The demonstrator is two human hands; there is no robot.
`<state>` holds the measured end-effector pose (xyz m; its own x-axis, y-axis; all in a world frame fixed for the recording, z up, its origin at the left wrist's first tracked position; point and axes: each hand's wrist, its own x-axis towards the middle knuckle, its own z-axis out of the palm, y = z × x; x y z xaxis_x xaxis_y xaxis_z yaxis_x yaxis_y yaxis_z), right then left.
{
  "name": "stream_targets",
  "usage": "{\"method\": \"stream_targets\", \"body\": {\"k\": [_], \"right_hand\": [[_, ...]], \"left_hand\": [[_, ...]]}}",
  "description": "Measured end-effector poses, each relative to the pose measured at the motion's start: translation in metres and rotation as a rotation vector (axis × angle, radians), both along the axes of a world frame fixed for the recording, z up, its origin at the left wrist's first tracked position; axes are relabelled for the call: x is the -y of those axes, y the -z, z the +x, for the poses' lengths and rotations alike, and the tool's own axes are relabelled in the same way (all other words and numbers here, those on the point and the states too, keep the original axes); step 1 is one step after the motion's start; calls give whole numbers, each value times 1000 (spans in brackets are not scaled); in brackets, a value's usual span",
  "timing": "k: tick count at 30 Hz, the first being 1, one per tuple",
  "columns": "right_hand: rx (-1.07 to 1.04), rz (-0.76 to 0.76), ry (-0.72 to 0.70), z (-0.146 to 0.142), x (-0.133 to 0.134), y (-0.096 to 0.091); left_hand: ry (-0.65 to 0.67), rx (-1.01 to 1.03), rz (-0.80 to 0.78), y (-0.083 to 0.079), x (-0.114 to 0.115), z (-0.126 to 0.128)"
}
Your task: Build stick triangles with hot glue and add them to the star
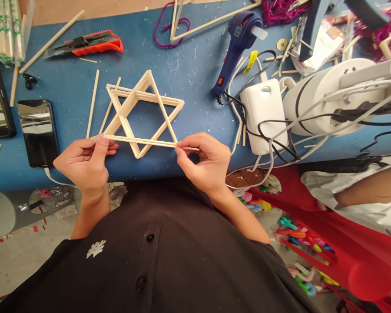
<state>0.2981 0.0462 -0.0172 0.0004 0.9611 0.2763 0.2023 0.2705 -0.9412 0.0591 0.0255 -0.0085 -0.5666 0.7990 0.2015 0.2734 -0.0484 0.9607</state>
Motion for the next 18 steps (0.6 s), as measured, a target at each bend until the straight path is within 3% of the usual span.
{"method": "stream_targets", "body": {"k": [4,12,18], "right_hand": [[-19,-69,11,-3,-1,-4],[60,24,-57,-2,-11,-7],[61,-35,-57,-3,-12,-11]], "left_hand": [[-16,-21,-6,0,0,0],[-21,-27,-2,0,-1,1],[-26,-46,-10,1,0,1]]}}
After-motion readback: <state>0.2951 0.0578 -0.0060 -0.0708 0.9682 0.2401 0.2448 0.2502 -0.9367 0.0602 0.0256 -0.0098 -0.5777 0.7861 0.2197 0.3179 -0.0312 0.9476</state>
